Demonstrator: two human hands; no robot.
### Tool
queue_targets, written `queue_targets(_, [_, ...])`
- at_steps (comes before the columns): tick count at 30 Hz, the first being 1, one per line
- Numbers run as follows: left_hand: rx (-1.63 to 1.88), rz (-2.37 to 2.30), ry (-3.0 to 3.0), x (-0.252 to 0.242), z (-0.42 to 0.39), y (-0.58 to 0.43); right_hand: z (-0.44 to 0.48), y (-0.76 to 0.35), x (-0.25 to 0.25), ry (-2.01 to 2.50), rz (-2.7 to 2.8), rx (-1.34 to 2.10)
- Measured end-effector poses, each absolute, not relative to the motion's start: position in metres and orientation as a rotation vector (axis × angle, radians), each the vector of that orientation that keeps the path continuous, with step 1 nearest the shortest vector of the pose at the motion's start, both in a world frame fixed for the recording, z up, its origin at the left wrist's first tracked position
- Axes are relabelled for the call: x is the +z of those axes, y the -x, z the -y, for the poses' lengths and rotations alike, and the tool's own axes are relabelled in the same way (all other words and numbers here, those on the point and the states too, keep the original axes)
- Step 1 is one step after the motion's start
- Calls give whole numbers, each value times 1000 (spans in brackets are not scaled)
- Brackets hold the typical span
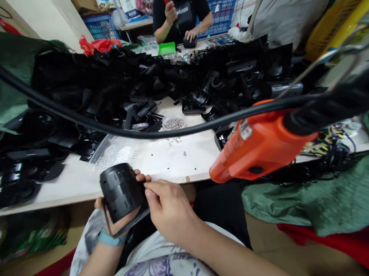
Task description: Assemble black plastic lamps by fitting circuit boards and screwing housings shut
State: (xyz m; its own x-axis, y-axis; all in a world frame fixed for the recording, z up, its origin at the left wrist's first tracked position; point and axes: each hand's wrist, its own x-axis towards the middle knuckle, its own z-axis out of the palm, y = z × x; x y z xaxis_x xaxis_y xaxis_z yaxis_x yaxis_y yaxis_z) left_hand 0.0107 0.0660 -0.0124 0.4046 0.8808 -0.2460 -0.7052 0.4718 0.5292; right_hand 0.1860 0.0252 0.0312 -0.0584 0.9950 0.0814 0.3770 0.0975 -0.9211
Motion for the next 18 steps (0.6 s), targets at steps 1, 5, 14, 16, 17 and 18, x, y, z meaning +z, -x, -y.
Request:
queue_targets(1, [1020, -538, -360, -12, -68, -12, -25, -188, 34, 1406, 1604, 838])
queue_targets(5, [937, -644, -294, -8, -78, -23, -22, -194, 42, 1296, 1788, 271])
queue_targets(14, [1182, -876, -13, 20, -83, -78, -34, -203, 28, 1328, 1813, -155])
queue_targets(16, [1204, -861, -38, 21, -82, -83, -35, -206, 25, 1341, 1800, -169])
queue_targets(17, [1217, -861, -72, 21, -81, -85, -35, -207, 25, 1344, 1795, -177])
queue_targets(18, [1232, -865, -109, 20, -80, -86, -35, -208, 24, 1345, 1791, -187])
